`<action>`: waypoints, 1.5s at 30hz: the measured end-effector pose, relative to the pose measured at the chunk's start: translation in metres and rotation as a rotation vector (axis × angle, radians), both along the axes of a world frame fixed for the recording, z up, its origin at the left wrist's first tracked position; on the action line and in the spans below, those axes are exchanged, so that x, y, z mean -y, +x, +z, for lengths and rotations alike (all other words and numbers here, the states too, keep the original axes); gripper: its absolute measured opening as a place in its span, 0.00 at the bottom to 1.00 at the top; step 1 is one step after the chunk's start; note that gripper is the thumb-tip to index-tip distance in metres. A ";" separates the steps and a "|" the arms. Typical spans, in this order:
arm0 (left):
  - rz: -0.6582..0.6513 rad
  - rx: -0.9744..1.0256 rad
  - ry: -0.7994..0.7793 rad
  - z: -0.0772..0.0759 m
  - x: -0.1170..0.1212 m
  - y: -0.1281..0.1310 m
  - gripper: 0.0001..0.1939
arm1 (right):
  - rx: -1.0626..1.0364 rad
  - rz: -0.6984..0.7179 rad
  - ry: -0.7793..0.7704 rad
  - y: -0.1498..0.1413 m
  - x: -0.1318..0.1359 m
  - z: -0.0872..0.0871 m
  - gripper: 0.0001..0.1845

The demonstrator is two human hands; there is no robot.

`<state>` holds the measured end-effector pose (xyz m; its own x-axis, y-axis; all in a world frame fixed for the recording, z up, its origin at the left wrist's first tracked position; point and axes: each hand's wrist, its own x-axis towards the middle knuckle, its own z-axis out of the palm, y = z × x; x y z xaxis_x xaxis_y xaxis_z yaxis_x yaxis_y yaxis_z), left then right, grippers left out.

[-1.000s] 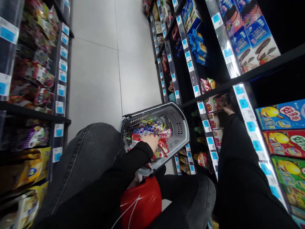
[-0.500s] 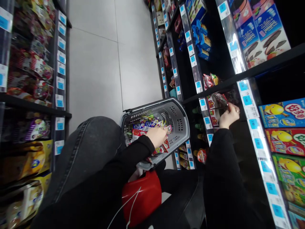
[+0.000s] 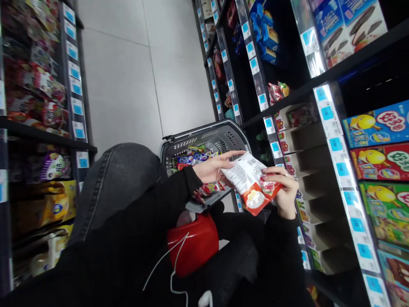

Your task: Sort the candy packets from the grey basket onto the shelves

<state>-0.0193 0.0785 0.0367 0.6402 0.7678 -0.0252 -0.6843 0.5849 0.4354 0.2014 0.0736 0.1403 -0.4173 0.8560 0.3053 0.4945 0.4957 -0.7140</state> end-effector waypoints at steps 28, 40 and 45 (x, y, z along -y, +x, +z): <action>0.279 -0.942 0.461 -0.014 -0.003 0.032 0.23 | -0.333 -0.437 -0.420 0.024 0.022 -0.111 0.16; 0.364 -1.127 0.533 -0.010 -0.005 0.029 0.12 | -0.396 -0.423 -0.599 0.022 0.020 -0.112 0.10; 0.375 -1.188 0.516 -0.010 -0.004 0.030 0.10 | -0.382 -0.399 -0.612 0.022 0.020 -0.109 0.11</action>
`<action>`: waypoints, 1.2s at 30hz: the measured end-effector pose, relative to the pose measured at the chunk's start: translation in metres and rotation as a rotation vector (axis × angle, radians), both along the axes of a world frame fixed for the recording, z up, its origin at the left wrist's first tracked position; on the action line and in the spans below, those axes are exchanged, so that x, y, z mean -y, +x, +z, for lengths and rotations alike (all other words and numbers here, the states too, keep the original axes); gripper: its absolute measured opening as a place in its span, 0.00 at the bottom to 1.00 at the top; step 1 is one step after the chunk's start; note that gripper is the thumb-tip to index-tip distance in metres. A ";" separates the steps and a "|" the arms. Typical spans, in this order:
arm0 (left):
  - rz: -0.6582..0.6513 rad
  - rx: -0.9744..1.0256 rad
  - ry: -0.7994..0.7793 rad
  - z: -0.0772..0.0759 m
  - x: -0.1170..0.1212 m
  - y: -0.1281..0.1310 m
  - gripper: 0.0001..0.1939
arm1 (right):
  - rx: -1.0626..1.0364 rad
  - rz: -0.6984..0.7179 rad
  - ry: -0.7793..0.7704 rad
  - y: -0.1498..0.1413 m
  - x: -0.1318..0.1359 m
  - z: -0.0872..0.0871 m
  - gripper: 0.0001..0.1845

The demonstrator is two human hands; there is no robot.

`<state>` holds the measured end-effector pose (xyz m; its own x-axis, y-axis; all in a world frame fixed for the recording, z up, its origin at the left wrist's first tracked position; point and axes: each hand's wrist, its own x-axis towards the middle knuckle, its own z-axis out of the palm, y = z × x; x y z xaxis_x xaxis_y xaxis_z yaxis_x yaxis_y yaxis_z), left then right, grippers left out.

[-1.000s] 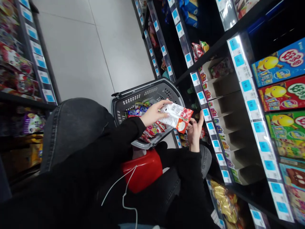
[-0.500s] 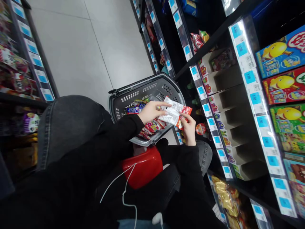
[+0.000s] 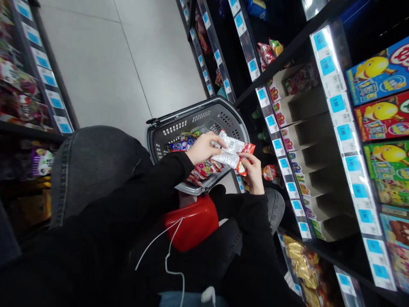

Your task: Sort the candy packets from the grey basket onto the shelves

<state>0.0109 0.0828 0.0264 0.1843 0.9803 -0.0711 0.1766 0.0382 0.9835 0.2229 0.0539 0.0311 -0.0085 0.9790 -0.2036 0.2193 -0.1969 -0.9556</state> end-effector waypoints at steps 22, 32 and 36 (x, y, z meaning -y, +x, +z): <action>-0.128 0.021 -0.004 -0.005 -0.010 -0.011 0.12 | -0.087 -0.022 0.014 -0.018 0.007 0.002 0.11; -0.197 0.037 0.035 -0.002 -0.005 -0.006 0.17 | -0.028 -0.034 0.054 -0.016 0.004 0.000 0.09; -0.176 0.089 0.050 -0.001 -0.004 -0.007 0.20 | -0.084 -0.068 0.005 -0.016 0.003 0.000 0.09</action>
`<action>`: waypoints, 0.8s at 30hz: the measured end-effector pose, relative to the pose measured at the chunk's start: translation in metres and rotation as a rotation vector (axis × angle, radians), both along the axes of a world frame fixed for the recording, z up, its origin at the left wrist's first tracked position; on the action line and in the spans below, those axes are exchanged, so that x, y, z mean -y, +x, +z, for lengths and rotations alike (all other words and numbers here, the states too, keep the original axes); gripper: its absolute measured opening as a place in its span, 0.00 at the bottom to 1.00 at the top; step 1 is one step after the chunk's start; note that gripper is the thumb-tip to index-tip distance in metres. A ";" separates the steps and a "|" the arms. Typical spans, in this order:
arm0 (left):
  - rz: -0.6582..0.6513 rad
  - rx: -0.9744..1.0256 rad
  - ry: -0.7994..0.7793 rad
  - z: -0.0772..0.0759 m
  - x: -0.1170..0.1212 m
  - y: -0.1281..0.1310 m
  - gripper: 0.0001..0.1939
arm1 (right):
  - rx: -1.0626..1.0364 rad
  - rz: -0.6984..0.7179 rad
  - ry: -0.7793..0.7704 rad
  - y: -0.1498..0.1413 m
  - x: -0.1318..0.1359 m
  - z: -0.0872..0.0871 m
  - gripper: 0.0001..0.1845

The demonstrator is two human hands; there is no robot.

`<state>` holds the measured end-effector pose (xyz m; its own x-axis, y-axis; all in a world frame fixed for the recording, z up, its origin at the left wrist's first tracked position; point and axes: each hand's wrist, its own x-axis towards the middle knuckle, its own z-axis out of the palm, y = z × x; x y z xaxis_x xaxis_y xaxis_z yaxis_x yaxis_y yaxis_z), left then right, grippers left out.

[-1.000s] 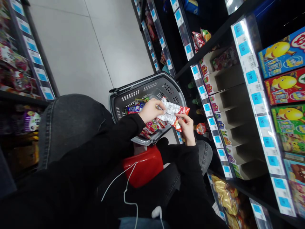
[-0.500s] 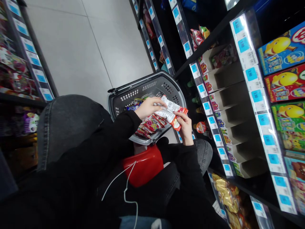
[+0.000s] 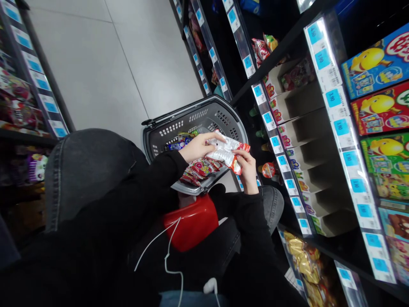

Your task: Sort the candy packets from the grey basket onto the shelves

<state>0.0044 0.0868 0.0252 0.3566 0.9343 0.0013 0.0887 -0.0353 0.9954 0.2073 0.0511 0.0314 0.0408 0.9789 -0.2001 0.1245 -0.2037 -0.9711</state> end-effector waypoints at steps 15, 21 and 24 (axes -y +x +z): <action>0.042 -0.073 0.010 -0.009 -0.002 0.003 0.07 | 0.220 0.137 0.123 -0.012 0.002 0.005 0.08; 0.297 -0.131 -0.006 -0.013 0.003 0.008 0.04 | 0.300 0.131 0.195 -0.023 0.006 0.004 0.09; 0.350 -0.107 -0.016 -0.011 0.004 0.007 0.05 | 0.326 0.107 0.232 -0.025 0.008 0.004 0.10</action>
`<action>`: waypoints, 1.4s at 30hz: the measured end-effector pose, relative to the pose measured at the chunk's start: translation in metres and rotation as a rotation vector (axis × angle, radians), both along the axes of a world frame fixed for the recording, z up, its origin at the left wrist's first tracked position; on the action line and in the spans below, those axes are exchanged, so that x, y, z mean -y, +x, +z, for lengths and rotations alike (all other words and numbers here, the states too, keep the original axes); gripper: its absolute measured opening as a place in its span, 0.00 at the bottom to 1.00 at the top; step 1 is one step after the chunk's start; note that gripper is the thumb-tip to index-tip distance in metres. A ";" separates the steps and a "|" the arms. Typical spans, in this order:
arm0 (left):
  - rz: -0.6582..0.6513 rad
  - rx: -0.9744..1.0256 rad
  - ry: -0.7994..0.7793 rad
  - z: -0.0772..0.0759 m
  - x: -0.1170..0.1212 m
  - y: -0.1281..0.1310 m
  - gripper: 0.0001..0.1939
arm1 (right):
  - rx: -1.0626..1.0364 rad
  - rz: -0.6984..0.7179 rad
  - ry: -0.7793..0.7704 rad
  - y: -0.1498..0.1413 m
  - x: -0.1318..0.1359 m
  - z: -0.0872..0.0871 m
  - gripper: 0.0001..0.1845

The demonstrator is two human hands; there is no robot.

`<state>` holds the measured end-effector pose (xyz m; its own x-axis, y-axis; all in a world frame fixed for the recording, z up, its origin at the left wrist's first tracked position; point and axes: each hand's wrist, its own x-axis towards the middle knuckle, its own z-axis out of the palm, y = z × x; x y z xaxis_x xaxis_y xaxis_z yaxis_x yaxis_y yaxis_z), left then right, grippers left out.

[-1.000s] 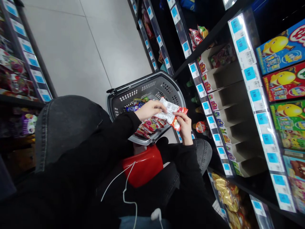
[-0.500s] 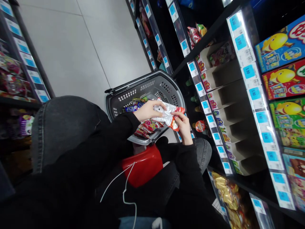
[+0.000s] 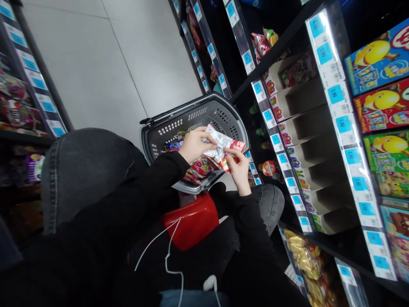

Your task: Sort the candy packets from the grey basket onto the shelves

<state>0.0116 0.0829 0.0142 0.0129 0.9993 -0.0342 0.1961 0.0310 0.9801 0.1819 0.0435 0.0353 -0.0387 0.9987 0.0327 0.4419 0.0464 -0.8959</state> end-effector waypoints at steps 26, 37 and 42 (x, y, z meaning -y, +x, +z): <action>-0.053 0.552 -0.297 -0.001 -0.005 -0.002 0.22 | -0.320 -0.237 -0.079 0.022 -0.008 -0.007 0.28; -0.298 0.402 -0.352 -0.001 -0.006 -0.006 0.22 | -0.324 -0.181 -0.187 0.044 -0.016 -0.002 0.19; -0.396 0.438 -0.341 0.006 -0.004 -0.006 0.23 | -0.405 -0.109 -0.266 0.043 -0.014 0.004 0.22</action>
